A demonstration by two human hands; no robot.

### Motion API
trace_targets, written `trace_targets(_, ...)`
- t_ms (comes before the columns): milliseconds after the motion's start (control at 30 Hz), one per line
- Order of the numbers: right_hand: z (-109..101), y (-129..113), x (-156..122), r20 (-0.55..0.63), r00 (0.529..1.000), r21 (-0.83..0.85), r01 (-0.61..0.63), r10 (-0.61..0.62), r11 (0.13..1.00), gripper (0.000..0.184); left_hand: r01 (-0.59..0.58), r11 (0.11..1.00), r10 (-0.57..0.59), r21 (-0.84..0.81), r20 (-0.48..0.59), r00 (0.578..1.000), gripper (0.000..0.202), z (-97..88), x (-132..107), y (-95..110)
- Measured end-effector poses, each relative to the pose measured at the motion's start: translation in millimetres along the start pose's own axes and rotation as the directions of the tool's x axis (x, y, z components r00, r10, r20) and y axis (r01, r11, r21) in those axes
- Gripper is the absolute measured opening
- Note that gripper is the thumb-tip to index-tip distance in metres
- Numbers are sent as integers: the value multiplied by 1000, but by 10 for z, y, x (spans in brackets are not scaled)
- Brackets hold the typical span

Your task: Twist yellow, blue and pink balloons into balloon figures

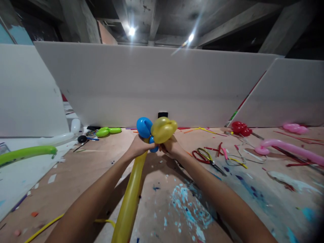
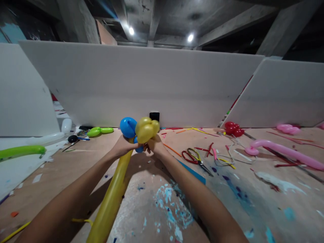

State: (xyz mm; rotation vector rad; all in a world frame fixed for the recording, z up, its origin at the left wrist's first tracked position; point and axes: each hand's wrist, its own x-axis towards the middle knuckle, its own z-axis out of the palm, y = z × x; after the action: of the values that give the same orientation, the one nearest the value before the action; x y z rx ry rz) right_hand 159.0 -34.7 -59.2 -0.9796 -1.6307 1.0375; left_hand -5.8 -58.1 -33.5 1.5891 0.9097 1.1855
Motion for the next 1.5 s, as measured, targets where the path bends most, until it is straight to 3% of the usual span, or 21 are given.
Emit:
trace_targets(133, 84, -85, -30, -103, 994, 70, -15, 23, 997, 24, -21, 995, 31, 93, -107, 994, 36, -12, 47, -64)
trace_targets(233, 163, -116, -86, -221, 975, 86, 2, 17, 996, 21, 4, 988, 24, 151, -188, 982, 45, -1, 65, -52)
trace_targets(367, 200, -116, -151, -264, 963, 106, -21, 48, 994, 20, -53, 994, 65, 96, -129, 989, 94, -18, 28, 16)
trace_targets(467, 108, -140, -143, -199, 977, 86, -64, 80, 994, 19, -153, 949, 194, 276, -127, 973, 121, -122, 6, 131)
trace_targets(500, 62, -162, -132, -158, 984, 66, -74, 84, 995, 17, -213, 901, 271, 378, -107, 957, 125, -170, 15, 188)
trace_targets(567, -32, -233, -112, -53, 996, -14, -67, 67, 998, 10, -353, 780, 386, 517, 47, 922, 125, -262, 65, 323)
trace_targets(633, -107, -326, -99, 50, 998, -158, -29, 38, 987, 10, -446, 726, 353, 523, 274, 895, 116, -323, 146, 457)
trace_targets(667, -133, -374, -95, 68, 997, -226, -5, 21, 974, 11, -467, 711, 334, 526, 332, 882, 109, -335, 190, 510)
trace_targets(700, -151, -418, -91, 55, 998, -283, 25, -10, 959, 13, -468, 700, 343, 540, 321, 883, 102, -332, 231, 548)
trace_targets(767, -159, -483, -84, -58, 992, -365, 84, -112, 927, 13, -396, 709, 372, 583, 167, 913, 94, -288, 298, 575)
trace_targets(833, -135, -513, -70, -184, 953, -444, 137, -240, 886, 15, -286, 724, 408, 628, -55, 912, 91, -205, 339, 547)
trace_targets(933, -73, -503, -17, -267, 891, -543, 175, -366, 822, 15, -119, 701, 440, 703, -295, 848, 89, -64, 383, 484)
trace_targets(1033, -57, -468, 97, -344, 837, -594, 157, -426, 789, 15, -27, 639, 469, 769, -361, 806, 91, 25, 452, 504)
trace_targets(1100, -100, -452, 200, -412, 799, -598, 125, -437, 792, 13, -60, 544, 499, 837, -264, 826, 94, 38, 506, 596)
trace_targets(1167, -178, -456, 303, -453, 775, -567, 130, -440, 814, 11, -144, 388, 517, 910, -86, 852, 94, 22, 547, 748)
trace_targets(1233, -270, -491, 384, -471, 779, -487, 162, -414, 858, 13, -207, 236, 529, 950, 53, 847, 87, -5, 555, 933)
trace_targets(1300, -362, -560, 427, -476, 801, -374, 189, -363, 908, 15, -266, 176, 556, 948, 127, 821, 76, -28, 517, 1102)
trace_targets(1367, -450, -648, 421, -483, 797, -317, 228, -363, 921, 15, -337, 198, 560, 920, 176, 809, 69, -50, 424, 1217)
trace_targets(1400, -492, -693, 398, -500, 768, -331, 258, -400, 908, 15, -390, 237, 552, 890, 207, 808, 68, -66, 358, 1248)
trace_targets(1500, -594, -804, 237, -548, 598, -470, 359, -585, 807, 14, -577, 458, 509, 676, 333, 794, 67, -159, 135, 1259)
